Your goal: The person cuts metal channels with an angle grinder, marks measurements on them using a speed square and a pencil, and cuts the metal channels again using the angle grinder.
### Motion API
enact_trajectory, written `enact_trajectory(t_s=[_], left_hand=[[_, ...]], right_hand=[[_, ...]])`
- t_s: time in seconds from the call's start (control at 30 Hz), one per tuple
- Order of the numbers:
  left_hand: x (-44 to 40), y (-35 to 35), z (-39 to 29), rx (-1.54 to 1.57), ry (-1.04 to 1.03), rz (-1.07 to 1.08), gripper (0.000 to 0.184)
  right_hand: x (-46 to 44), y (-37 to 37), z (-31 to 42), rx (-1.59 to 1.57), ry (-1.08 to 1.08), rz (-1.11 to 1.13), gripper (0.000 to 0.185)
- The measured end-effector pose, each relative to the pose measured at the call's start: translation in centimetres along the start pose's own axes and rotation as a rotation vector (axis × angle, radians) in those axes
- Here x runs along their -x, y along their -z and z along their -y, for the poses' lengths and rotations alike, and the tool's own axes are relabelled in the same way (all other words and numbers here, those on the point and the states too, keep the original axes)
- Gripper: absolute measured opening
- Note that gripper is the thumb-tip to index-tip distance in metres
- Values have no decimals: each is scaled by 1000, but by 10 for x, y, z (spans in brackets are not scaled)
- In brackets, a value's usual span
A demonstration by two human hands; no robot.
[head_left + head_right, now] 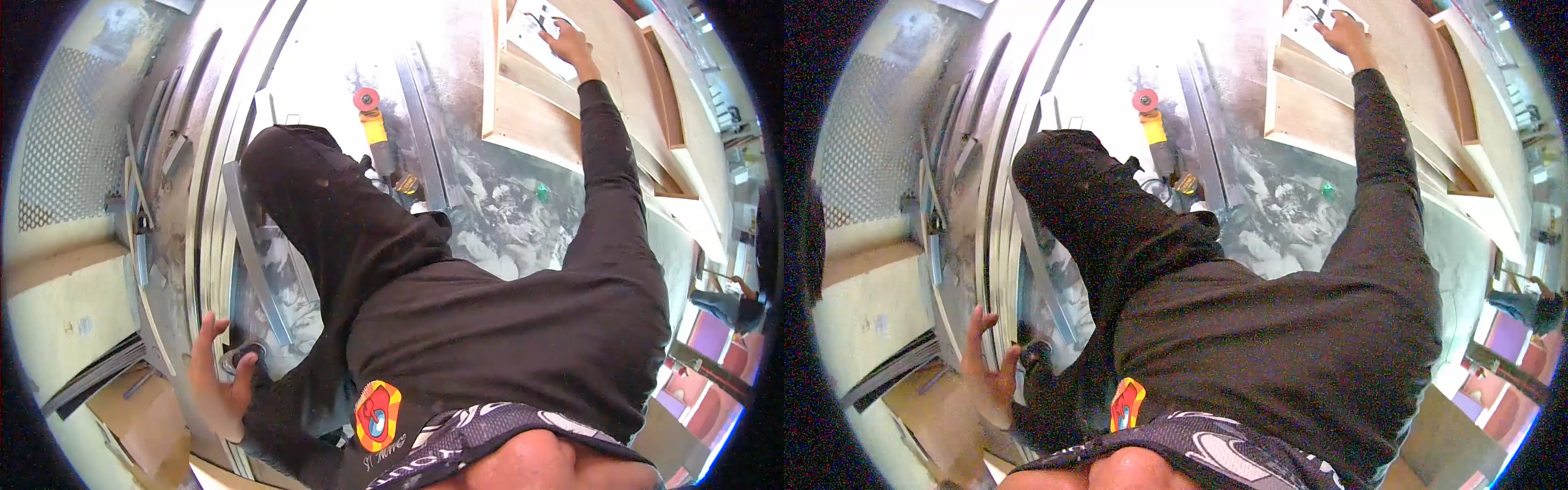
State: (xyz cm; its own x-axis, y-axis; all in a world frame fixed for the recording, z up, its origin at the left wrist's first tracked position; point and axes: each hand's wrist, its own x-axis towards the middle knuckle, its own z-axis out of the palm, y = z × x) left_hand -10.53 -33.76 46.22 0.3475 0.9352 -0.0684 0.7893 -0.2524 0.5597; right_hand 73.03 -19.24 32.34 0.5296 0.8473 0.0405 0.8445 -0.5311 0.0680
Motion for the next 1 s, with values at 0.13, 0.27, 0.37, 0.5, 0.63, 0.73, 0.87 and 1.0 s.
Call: enact_trajectory(t_s=[0.13, 0.27, 0.37, 0.5, 0.63, 0.73, 0.87, 1.0], left_hand=[[-8, -5, -8, -96, 43, 53, 78], [6, 9, -25, -121, 15, -51, 70], [15, 8, -15, -95, -11, -181, 65], [-8, -14, -13, 167, -73, -423, 59], [-43, -30, -51, 584, -63, -600, 49], [-40, -17, -67, 773, -154, -452, 44], [1, 4, -57, 944, -148, -416, 27], [4, 4, -36, 849, -150, -472, 26]], right_hand=[[-22, -46, 8, -1, 57, -181, 65], [-101, -84, -29, -21, 202, -389, 42], [-6, 29, 99, -212, 318, -500, 36], [149, 114, 248, -1204, 715, -154, 29], [256, 162, 341, -1604, 1141, 432, 31], [300, 196, 379, -1676, 1421, 710, 32], [311, 208, 403, -1805, 1403, 905, 30], [292, 184, 435, -1609, 1405, 659, 27]])
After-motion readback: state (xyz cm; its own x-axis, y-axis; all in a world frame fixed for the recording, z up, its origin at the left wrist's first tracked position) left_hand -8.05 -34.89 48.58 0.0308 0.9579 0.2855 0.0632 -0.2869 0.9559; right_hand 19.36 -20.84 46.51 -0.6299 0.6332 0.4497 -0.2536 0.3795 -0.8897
